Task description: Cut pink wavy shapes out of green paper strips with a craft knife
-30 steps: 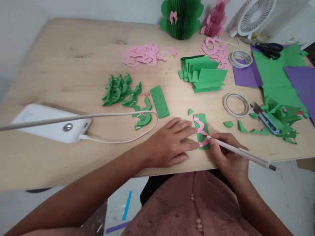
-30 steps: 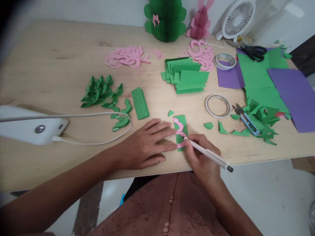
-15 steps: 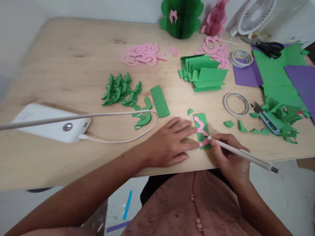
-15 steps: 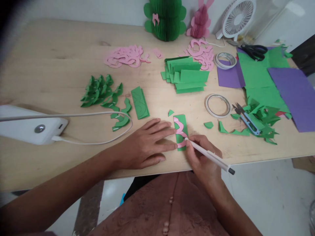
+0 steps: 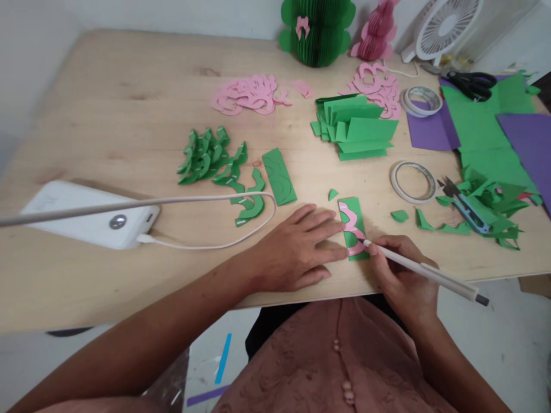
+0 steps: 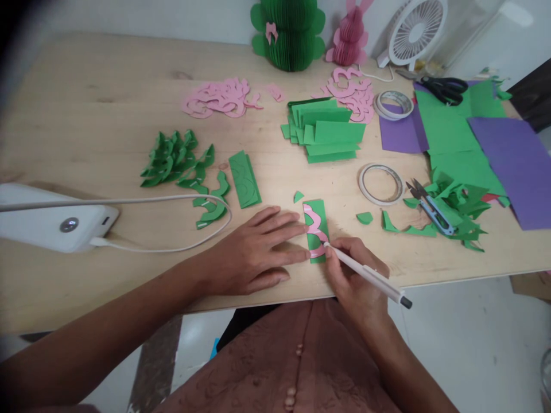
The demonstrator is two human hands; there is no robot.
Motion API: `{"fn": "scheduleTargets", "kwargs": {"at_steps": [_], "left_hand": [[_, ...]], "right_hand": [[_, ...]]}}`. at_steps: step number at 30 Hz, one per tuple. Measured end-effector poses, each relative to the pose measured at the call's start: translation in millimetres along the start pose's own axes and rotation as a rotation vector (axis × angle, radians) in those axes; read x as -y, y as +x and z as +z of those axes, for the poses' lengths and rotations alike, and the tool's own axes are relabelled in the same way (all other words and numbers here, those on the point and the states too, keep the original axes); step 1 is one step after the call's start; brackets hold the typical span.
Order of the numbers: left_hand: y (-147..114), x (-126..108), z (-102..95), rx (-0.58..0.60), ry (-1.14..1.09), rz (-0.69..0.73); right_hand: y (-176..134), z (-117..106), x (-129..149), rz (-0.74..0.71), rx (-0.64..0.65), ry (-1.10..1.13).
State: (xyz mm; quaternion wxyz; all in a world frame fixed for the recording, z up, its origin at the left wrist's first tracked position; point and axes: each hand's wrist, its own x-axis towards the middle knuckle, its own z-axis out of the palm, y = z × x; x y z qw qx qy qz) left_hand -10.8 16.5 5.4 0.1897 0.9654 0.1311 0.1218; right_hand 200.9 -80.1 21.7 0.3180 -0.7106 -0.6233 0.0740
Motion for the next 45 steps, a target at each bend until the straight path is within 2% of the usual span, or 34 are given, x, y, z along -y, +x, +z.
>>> {"fn": "scheduleTargets", "kwargs": {"at_steps": [17,45], "left_hand": [[0.7,-0.3,-0.3,0.007,0.004,0.001],[1.0,-1.2,-1.0,-0.006,0.011,0.005]], "right_hand": [[-3.5,-2.0,-0.1,-0.034,0.009,0.002],[-8.2,-1.0,4.7,0.017,0.003,0.046]]}}
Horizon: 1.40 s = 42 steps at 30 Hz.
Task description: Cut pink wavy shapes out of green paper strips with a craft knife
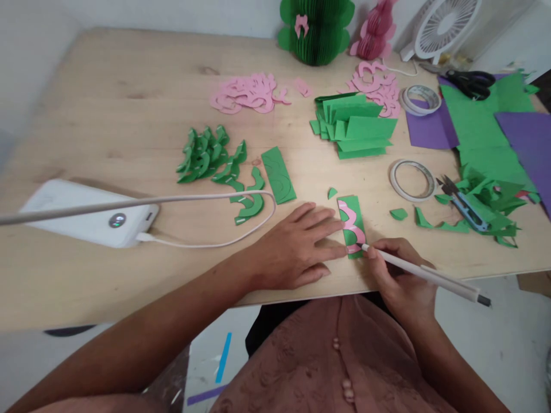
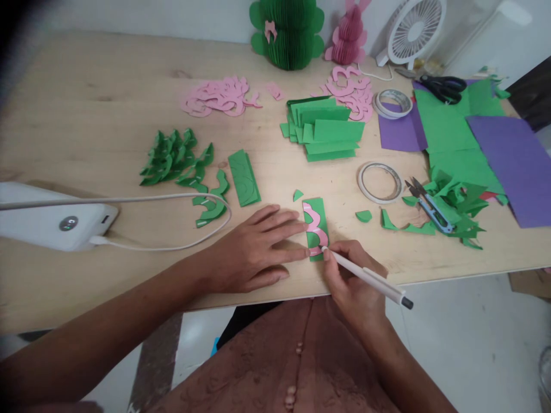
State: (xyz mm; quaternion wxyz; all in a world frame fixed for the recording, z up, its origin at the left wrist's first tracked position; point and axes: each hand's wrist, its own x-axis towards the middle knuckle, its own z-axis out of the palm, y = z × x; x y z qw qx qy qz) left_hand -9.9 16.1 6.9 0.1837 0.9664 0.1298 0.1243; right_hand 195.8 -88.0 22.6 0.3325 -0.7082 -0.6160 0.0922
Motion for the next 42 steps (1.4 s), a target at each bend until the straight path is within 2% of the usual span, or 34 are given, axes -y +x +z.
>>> {"fn": "scheduleTargets", "kwargs": {"at_steps": [10,21,30,42], "left_hand": [[-0.6,0.9,0.8,0.018,-0.001,-0.002],[-0.3,0.4,0.1,0.009,-0.004,-0.003],[-0.2,0.5,-0.5,0.012,-0.008,-0.005],[-0.1,0.4,-0.8,0.012,-0.005,0.000]], "right_hand": [[1.3,2.8,-3.6,0.059,-0.046,0.068],[1.5,0.7,-3.1,0.028,-0.004,-0.019],[1.4,1.9,-3.8,0.053,-0.033,0.031],[0.8,1.3,-5.0,0.061,-0.008,0.039]]}}
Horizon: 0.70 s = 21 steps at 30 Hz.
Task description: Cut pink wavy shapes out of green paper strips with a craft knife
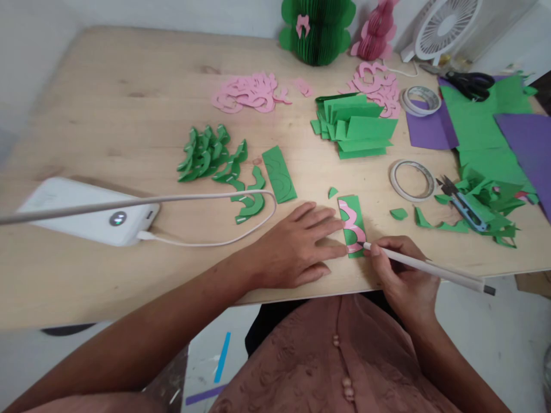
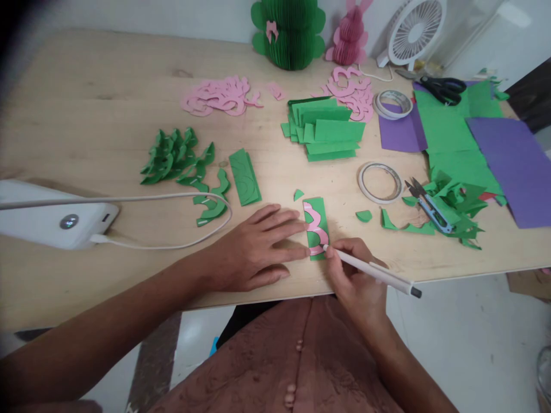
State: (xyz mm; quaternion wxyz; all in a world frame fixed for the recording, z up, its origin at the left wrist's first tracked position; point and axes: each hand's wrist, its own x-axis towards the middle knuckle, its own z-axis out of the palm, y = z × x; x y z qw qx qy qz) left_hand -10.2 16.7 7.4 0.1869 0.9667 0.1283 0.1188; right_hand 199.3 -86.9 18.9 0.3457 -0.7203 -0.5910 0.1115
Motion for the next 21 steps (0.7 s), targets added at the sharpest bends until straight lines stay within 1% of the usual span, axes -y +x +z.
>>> {"fn": "scheduleTargets", "kwargs": {"at_steps": [4,12,21], "left_hand": [[-0.2,0.0,0.2,0.003,-0.001,-0.002],[-0.2,0.4,1.2,-0.007,0.000,0.001],[0.0,-0.2,0.5,-0.012,0.004,0.001]], "right_hand": [[0.1,0.2,0.3,0.014,-0.010,0.000],[0.6,-0.2,0.2,-0.019,0.005,-0.043],[-1.3,0.8,0.6,-0.037,-0.009,-0.061]]}}
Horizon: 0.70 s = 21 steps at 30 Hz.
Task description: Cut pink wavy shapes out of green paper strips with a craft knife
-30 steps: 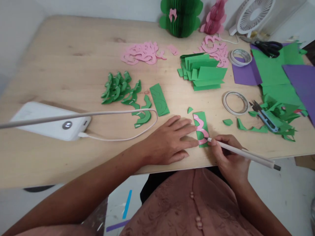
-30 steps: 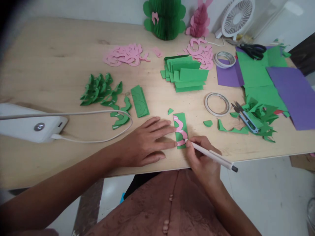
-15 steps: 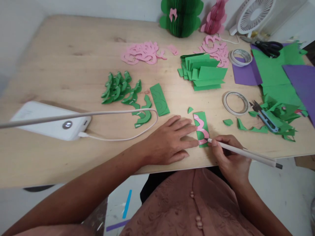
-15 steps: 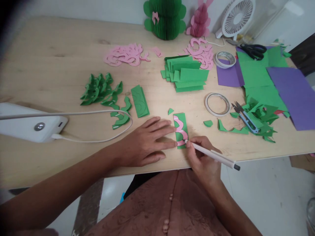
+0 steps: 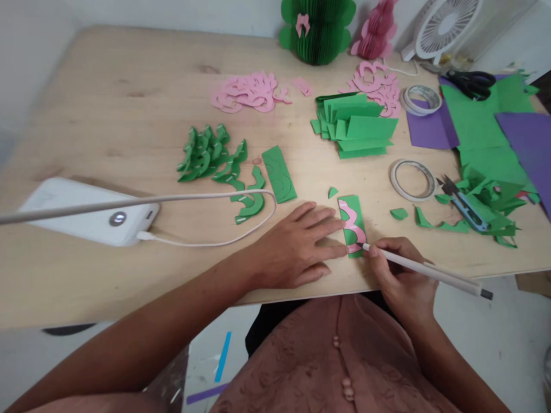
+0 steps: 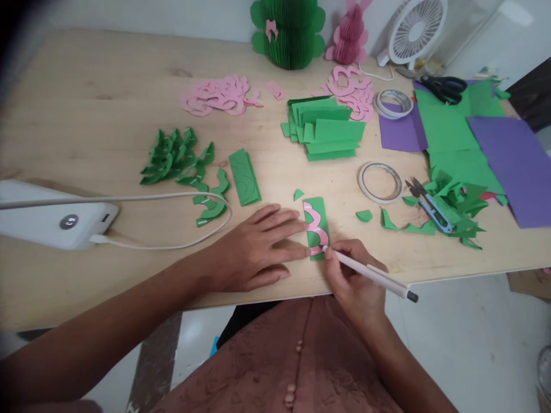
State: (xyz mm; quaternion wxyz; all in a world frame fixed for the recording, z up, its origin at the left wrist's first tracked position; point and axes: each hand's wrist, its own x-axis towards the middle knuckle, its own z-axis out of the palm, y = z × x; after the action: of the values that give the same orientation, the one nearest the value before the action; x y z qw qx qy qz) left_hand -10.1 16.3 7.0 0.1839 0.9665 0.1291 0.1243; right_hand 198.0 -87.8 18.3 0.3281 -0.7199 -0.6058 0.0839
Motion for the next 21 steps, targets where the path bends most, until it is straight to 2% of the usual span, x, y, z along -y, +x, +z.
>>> {"fn": "scheduleTargets", "kwargs": {"at_steps": [9,15,19,21], "left_hand": [[-0.2,0.1,0.8,0.013,0.008,-0.002],[0.2,0.1,-0.2,0.023,0.001,-0.004],[0.3,0.0,-0.7,0.025,-0.005,-0.012],[0.1,0.0,-0.5,0.028,-0.005,-0.015]], "right_hand": [[-0.9,0.4,1.2,0.026,0.038,0.042],[-5.3,1.6,-5.1,0.112,-0.021,0.226],[-5.9,-1.5,-2.4,0.021,0.039,0.153],[-5.0,-2.1,0.2,-0.057,0.029,0.083]]}}
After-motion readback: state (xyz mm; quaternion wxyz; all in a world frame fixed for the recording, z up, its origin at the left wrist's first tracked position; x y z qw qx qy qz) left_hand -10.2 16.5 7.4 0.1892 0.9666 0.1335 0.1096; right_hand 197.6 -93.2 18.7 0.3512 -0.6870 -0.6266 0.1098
